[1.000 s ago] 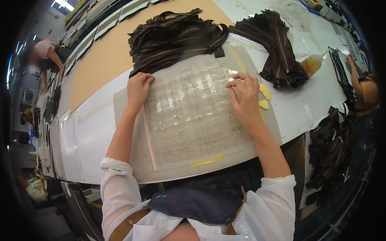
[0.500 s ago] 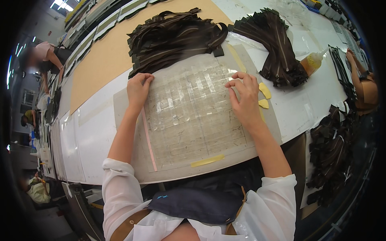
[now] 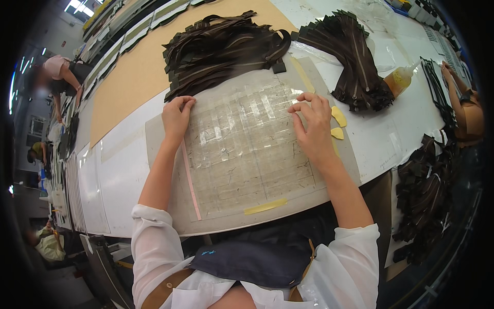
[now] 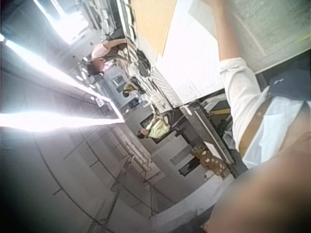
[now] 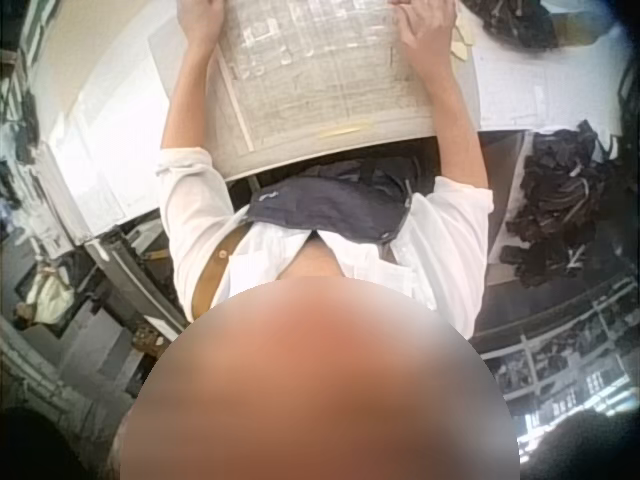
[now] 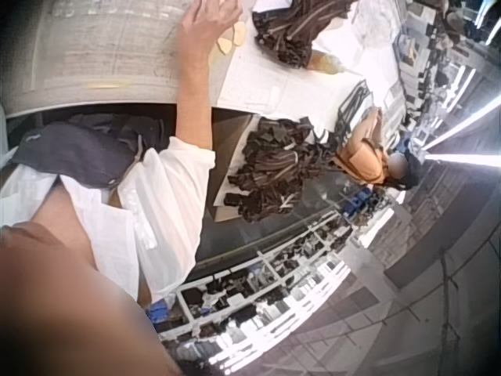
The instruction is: Aligning and sticking multiple zippers onto a gridded template sheet for leather goods production.
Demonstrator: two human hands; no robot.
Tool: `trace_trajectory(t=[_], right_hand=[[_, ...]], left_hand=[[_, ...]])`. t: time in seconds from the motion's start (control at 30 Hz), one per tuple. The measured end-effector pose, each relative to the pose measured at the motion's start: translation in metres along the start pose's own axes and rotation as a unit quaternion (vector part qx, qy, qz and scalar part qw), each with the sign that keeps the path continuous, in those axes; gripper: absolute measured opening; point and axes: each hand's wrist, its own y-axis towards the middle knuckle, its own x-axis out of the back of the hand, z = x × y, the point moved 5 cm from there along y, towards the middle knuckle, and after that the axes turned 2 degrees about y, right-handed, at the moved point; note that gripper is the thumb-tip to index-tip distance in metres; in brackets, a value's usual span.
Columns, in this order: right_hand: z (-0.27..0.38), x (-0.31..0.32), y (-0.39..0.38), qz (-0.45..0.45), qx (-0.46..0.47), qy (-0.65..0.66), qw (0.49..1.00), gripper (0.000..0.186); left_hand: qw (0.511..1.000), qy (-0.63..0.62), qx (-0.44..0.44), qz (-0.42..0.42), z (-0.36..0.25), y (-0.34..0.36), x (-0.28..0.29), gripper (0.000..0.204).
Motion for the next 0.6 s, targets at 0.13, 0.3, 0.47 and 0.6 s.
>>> trace_trajectory(t=[0.13,0.3,0.47,0.6], right_hand=[[0.002,-0.001,0.001,0.001,0.001,0.004,1.0,0.013],[0.002,-0.001,0.001,0.004,0.001,0.001,1.0,0.014],[0.001,-0.001,0.0,0.005,0.004,-0.006,1.0,0.014],[0.0,-0.002,0.0,0.004,0.002,0.001,1.0,0.013]], left_hand=[[0.999,0.027,-0.032,-0.019,0.002,0.0,0.002,0.011],[0.999,0.015,-0.045,0.0,-0.004,0.002,0.001,0.01],[0.998,0.018,-0.054,0.004,-0.004,0.003,0.001,0.008],[0.999,-0.034,0.002,0.009,0.005,0.002,0.001,0.01]])
